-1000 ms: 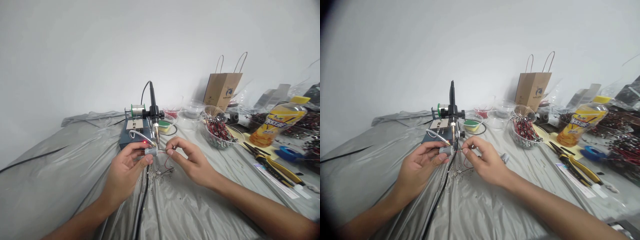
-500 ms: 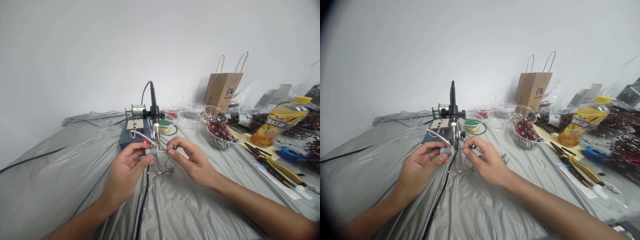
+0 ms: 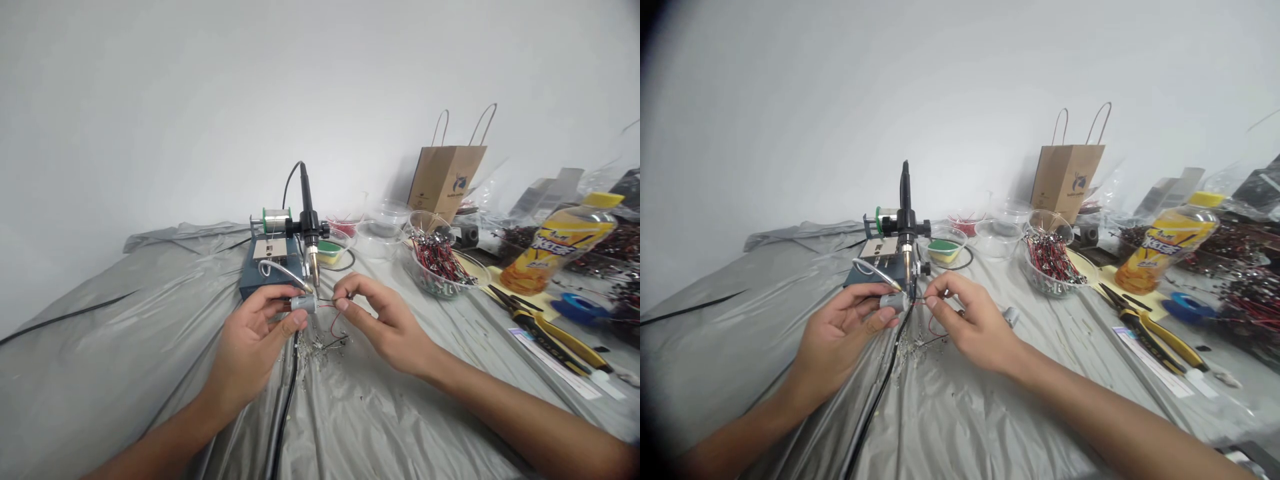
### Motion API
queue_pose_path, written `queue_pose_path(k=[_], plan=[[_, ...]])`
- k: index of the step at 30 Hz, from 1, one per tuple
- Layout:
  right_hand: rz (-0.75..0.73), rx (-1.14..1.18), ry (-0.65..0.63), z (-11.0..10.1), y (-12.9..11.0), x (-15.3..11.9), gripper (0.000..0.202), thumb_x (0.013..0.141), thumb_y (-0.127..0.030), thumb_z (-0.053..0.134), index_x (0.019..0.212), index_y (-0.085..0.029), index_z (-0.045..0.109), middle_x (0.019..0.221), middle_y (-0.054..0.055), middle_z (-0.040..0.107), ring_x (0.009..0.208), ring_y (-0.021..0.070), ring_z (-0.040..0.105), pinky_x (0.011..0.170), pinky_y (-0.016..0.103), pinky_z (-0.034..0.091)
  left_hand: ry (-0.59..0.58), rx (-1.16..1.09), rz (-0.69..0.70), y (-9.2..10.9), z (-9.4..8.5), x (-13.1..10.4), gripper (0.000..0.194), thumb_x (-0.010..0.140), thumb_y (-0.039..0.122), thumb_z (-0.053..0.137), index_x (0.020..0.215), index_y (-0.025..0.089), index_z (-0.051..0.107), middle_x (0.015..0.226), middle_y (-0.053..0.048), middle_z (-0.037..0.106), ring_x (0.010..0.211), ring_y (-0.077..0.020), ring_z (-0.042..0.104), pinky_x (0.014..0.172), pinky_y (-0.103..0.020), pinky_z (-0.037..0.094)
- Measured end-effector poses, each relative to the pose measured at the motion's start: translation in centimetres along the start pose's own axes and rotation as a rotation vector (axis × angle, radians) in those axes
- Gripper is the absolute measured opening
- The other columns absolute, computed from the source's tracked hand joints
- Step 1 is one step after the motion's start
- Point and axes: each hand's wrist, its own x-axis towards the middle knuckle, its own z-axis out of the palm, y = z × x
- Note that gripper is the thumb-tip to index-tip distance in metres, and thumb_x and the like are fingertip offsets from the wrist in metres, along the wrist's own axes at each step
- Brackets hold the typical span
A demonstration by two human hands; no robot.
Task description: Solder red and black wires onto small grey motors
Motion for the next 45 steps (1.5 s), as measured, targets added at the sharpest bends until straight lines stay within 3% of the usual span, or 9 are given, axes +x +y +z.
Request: queue_pose_path(k=[30,45], plan=[[0.009,-0.018,-0.003,0.00,0.01,0.07,0.012,0.103,-0.028,0.056,0.097,-0.019,0.060,0.093,0.003,0.060,0.085,0.0158,0.057,0.076,0.029,0.047,0.004,-0.024,-0.006,-0.08,-0.12,-0.20,0.028,0.087,0.028,0.083,0.111,0.022,0.070,0.115,-0.006,0.071,0.096,-0.0165,0.071,0.083,-0.024,0.062],[0.020,0.019,-0.021,0.06,0.16,-0.03,0.012,0.104,-0.027,0.055,0.097,-0.018,0.059,0.092,0.003,0.059,0.085,0.0141,0.056,0.074,0.028,0.047,-0.008,0.001,0.001,0.00,-0.14,-0.26,0.027,0.089,0.030,0.082,0.112,0.024,0.069,0.113,-0.002,0.071,0.098,-0.0134,0.070,0.086,-0.021,0.062]])
